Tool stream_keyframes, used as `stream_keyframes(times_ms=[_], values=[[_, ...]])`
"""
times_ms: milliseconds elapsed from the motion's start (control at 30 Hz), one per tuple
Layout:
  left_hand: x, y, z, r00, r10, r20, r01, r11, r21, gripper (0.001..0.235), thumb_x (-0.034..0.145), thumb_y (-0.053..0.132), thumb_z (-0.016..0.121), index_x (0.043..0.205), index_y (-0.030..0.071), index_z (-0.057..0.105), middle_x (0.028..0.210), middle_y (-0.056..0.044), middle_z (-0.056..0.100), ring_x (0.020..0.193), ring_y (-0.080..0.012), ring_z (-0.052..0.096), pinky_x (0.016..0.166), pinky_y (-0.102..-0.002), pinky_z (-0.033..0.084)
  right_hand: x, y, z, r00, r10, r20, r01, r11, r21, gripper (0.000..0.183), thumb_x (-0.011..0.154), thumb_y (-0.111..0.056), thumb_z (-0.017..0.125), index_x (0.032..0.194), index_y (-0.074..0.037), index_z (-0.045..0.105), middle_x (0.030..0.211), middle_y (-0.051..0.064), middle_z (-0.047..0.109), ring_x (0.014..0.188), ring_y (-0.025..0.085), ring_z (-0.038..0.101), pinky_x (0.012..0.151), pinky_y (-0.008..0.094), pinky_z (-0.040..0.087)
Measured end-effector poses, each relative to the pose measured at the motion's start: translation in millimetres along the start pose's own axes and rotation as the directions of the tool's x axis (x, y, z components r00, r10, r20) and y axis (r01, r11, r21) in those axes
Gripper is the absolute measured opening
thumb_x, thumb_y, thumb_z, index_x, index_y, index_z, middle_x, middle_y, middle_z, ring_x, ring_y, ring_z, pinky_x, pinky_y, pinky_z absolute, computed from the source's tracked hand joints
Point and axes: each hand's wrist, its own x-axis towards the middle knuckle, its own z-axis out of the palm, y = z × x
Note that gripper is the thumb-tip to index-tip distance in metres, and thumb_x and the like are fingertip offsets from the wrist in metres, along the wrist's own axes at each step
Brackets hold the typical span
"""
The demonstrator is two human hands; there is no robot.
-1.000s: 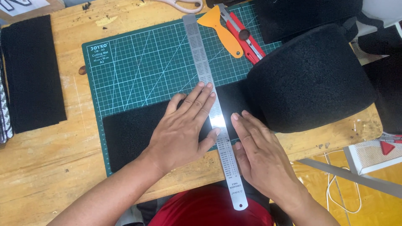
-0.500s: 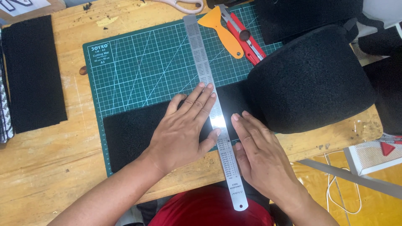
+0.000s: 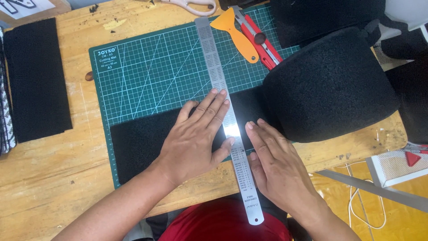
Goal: The person aligns a metal ruler on a piece of black fabric placed on a green cutting mat. Using a red utility knife, they cut the fabric along the ruler's edge to create a straight line. The person then repositions the ruler and cuts the fabric again to trim it to the desired size.
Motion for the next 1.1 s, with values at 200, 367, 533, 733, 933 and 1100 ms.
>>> stream_keyframes(times_ms=[200, 367, 533, 733, 933, 1100], values=[[0.4, -0.5, 0.7, 0.999, 0.019, -0.03, -0.018, 1.0, 0.004, 0.074, 0.1, 0.045, 0.055, 0.155, -0.002, 0.04, 0.166, -0.017, 0.034, 0.156, -0.0277, 0.028, 0.123, -0.049, 0.023, 0.8, -0.6, -0.6, 1.0, -0.007, -0.001, 0.007, 1.0, 0.001, 0.056, 0.1, -0.01, 0.052, 0.154, 0.002, 0.038, 0.15, 0.02, 0.055, 0.145, 0.038, 0.046, 0.118, 0.047, 0.041], [0.5, -0.4, -0.6, 0.999, 0.021, -0.03, -0.02, 1.0, 0.007, 0.072, 0.101, 0.044, 0.054, 0.155, -0.003, 0.04, 0.166, -0.018, 0.035, 0.156, -0.0278, 0.029, 0.123, -0.049, 0.024, 1.2, -1.1, -0.5, 1.0, -0.015, -0.011, 0.015, 1.0, 0.0, 0.056, 0.101, -0.01, 0.052, 0.153, 0.003, 0.039, 0.149, 0.02, 0.055, 0.145, 0.038, 0.047, 0.119, 0.047, 0.04], [1.0, 0.4, 0.4, 1.0, 0.019, -0.02, -0.019, 1.0, 0.003, 0.077, 0.099, 0.048, 0.056, 0.154, -0.004, 0.04, 0.166, -0.019, 0.034, 0.156, -0.0291, 0.028, 0.123, -0.053, 0.024, 1.0, -1.0, 0.1, 1.0, -0.015, -0.006, 0.015, 1.0, -0.002, 0.056, 0.1, -0.01, 0.052, 0.153, 0.003, 0.039, 0.149, 0.02, 0.054, 0.145, 0.038, 0.046, 0.119, 0.048, 0.04], [2.2, 2.6, -3.4, 0.999, 0.009, 0.039, -0.009, 1.0, -0.013, 0.093, 0.094, 0.061, 0.059, 0.155, -0.005, 0.036, 0.167, -0.022, 0.028, 0.157, -0.0302, 0.023, 0.122, -0.055, 0.022, -0.1, -2.6, 0.2, 1.0, 0.002, 0.002, -0.002, 1.0, -0.023, 0.057, 0.101, -0.011, 0.051, 0.155, 0.001, 0.037, 0.149, 0.018, 0.055, 0.146, 0.037, 0.046, 0.117, 0.048, 0.041], [3.1, -1.9, 4.7, 0.998, 0.005, 0.069, -0.008, 0.999, 0.053, 0.101, 0.091, 0.068, 0.058, 0.156, -0.004, 0.033, 0.168, -0.021, 0.025, 0.158, -0.0285, 0.019, 0.122, -0.054, 0.018, 0.8, -3.4, -0.8, 1.0, -0.008, 0.013, 0.008, 0.999, -0.033, 0.058, 0.101, -0.01, 0.051, 0.155, 0.001, 0.036, 0.151, 0.019, 0.053, 0.146, 0.037, 0.045, 0.117, 0.049, 0.041], [4.4, -5.9, 9.8, 0.991, -0.018, 0.13, 0.006, 0.996, 0.092, 0.105, 0.09, 0.075, 0.054, 0.158, -0.001, 0.026, 0.17, -0.018, 0.019, 0.158, -0.0266, 0.012, 0.123, -0.054, 0.007, 4.2, -9.6, -5.3, 0.998, 0.006, 0.069, -0.002, 0.999, -0.05, 0.064, 0.097, -0.01, 0.055, 0.157, 0.001, 0.034, 0.152, 0.019, 0.05, 0.148, 0.037, 0.042, 0.118, 0.049, 0.039]])
